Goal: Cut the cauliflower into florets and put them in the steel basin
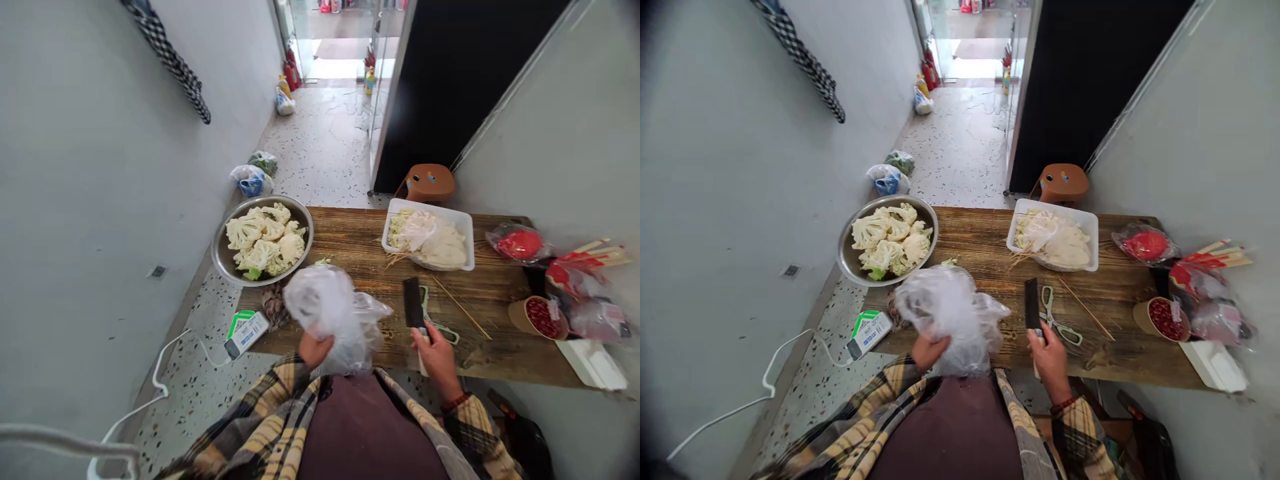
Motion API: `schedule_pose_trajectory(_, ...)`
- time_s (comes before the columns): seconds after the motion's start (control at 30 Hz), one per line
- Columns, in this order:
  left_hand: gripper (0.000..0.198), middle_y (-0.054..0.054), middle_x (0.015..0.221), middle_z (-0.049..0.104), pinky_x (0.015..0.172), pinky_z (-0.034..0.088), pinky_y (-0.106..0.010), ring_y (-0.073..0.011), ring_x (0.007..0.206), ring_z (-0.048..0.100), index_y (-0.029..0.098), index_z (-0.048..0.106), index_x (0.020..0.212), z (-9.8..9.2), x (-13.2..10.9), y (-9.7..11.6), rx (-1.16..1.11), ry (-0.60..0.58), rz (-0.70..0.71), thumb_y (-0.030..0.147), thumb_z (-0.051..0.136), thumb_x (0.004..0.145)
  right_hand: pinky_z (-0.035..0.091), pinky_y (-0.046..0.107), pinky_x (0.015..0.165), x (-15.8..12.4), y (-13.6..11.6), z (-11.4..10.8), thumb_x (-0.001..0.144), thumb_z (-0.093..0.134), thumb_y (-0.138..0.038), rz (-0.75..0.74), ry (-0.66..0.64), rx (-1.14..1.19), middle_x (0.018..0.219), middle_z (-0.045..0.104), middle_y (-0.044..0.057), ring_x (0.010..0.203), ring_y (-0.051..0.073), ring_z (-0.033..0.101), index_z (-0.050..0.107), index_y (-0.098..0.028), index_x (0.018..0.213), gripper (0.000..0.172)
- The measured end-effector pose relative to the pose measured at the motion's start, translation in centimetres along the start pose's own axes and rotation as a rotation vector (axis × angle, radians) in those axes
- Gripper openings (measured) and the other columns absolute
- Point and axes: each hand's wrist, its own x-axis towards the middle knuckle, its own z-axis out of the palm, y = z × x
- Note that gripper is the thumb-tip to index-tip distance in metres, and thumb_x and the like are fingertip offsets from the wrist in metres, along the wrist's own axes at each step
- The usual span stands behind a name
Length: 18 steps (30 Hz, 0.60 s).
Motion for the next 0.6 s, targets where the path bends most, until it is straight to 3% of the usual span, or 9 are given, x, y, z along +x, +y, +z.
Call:
schedule_pose_trajectory(0.07, 0.031, -0.007, 0.1, 0.071, 0.095, 0.047, -0.041, -0.0247, 0.097, 0.063, 0.019, 0.07, 0.096, 2.5, 1.4, 1.4, 0.092, -0.19, 0.166, 0.016, 0.057, 0.068, 0.047, 0.029, 0.061, 0.1, 0.4, -0.4, 0.07, 0.053, -0.064, 0.013, 0.013, -0.036, 0.066, 0.068, 0.005, 0.06, 0.02, 0.062, 0.058, -0.006, 0.126, 0.081)
schedule_pose_trajectory(0.13, 0.028, -0.01, 0.095, 0.071, 0.089, 0.048, -0.038, -0.0251, 0.091, 0.063, 0.017, 0.07, 0.092, 4.8, 3.0, 2.2, 0.171, -0.327, 0.213, 0.013, 0.055, 0.069, 0.047, 0.029, 0.062, -0.4, 0.8, -0.1, 0.068, 0.053, -0.066, 0.003, -0.009, -0.078, 0.067, 0.068, 0.006, 0.063, 0.021, 0.063, 0.06, -0.007, 0.125, 0.082)
schedule_pose_trajectory(0.2, 0.025, -0.01, 0.088, 0.07, 0.08, 0.05, -0.036, -0.0247, 0.083, 0.063, 0.016, 0.07, 0.091, 6.4, 4.8, 2.5, 0.184, -0.384, 0.23, 0.018, 0.064, 0.067, 0.047, 0.029, 0.062, -1.0, 1.2, 0.9, 0.067, 0.052, -0.067, 0.007, -0.024, -0.118, 0.068, 0.069, 0.007, 0.066, 0.023, 0.064, 0.061, -0.008, 0.125, 0.083)
schedule_pose_trajectory(0.27, 0.043, -0.008, 0.09, 0.069, 0.074, 0.051, -0.034, -0.0214, 0.076, 0.062, 0.016, 0.068, 0.103, 6.7, 6.5, 2.4, 0.146, -0.405, 0.22, 0.028, 0.074, 0.061, 0.047, 0.03, 0.063, -1.5, 1.8, 2.1, 0.067, 0.049, -0.069, 0.037, -0.01, -0.146, 0.069, 0.07, 0.008, 0.069, 0.025, 0.065, 0.061, -0.008, 0.125, 0.085)
schedule_pose_trajectory(0.33, 0.062, -0.007, 0.095, 0.067, 0.068, 0.051, -0.031, -0.0167, 0.07, 0.061, 0.017, 0.059, 0.12, 5.7, 8.2, 1.9, 0.052, -0.357, 0.16, 0.037, 0.074, 0.064, 0.047, 0.03, 0.064, -1.7, 2.4, 3.1, 0.067, 0.047, -0.071, 0.076, 0.016, -0.151, 0.071, 0.071, 0.009, 0.072, 0.026, 0.066, 0.061, -0.007, 0.124, 0.087)
schedule_pose_trajectory(0.4, 0.058, -0.006, 0.095, 0.066, 0.065, 0.051, -0.028, -0.014, 0.069, 0.06, 0.016, 0.053, 0.128, 3.6, 10.1, 1.1, -0.002, -0.185, 0.083, 0.039, 0.063, 0.076, 0.048, 0.031, 0.067, -1.6, 3.1, 4.0, 0.066, 0.047, -0.072, 0.109, 0.024, -0.135, 0.073, 0.071, 0.009, 0.074, 0.026, 0.066, 0.059, -0.006, 0.125, 0.09)
schedule_pose_trajectory(0.5, 0.035, -0.006, 0.091, 0.065, 0.077, 0.05, -0.031, -0.0168, 0.082, 0.06, 0.016, 0.063, 0.115, -0.5, 13.2, -0.3, 0.218, 0.104, 0.069, 0.03, 0.049, 0.085, 0.048, 0.031, 0.071, -1.1, 3.7, 4.9, 0.064, 0.049, -0.073, 0.135, 0.019, -0.105, 0.08, 0.072, 0.01, 0.076, 0.026, 0.066, 0.058, -0.005, 0.126, 0.093)
schedule_pose_trajectory(0.6, 0.022, -0.009, 0.092, 0.064, 0.092, 0.045, -0.04, -0.0218, 0.095, 0.057, 0.014, 0.071, 0.087, -2.9, 16.0, -1.5, 0.36, 0.102, 0.081, 0.021, 0.052, 0.08, 0.048, 0.032, 0.072, -0.7, 3.7, 5.4, 0.064, 0.05, -0.073, 0.156, 0.038, -0.1, 0.079, 0.072, 0.01, 0.079, 0.027, 0.065, 0.058, -0.005, 0.125, 0.092)
